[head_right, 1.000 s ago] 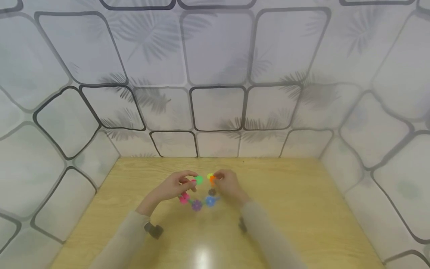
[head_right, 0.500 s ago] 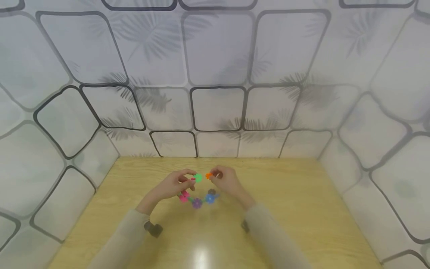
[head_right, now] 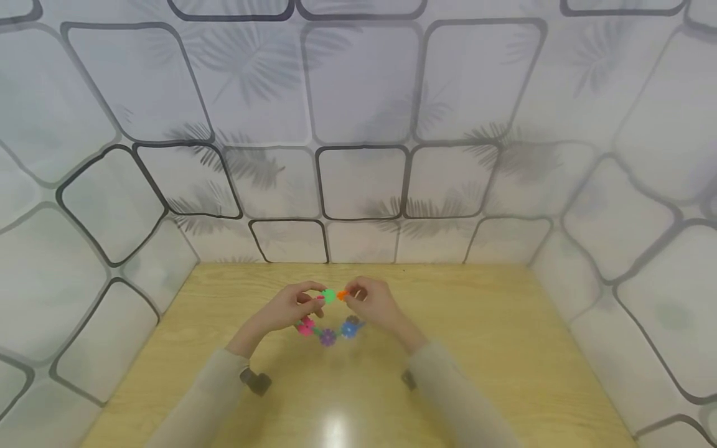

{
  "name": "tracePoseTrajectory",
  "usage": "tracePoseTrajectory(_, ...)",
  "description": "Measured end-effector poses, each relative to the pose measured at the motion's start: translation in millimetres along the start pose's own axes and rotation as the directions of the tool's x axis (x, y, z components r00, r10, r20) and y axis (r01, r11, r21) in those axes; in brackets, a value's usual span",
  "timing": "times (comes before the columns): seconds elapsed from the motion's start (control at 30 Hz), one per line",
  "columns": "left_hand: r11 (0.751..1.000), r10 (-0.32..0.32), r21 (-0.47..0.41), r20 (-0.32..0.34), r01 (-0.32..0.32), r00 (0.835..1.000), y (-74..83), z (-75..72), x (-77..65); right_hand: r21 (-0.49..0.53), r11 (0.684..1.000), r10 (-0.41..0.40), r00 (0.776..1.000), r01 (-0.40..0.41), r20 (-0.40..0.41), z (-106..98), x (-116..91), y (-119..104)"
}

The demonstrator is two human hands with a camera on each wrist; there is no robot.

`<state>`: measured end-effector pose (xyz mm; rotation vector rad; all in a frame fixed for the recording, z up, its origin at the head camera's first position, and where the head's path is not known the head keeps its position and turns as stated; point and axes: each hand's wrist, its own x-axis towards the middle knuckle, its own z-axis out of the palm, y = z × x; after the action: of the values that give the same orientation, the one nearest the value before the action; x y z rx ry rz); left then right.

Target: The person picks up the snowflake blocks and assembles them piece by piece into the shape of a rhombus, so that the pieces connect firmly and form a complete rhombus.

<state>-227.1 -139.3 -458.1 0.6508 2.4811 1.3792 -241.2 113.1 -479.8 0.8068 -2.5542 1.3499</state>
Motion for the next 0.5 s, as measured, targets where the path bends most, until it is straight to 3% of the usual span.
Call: tracePoseTrajectory(0.5,1.0,0.003,0.001,-0.005,-0.003,1.0,-0.2,1.5,-0.1,0.007,1.0,0.013,1.0,-0.013,0.027,-1.5,-1.7,-9.0)
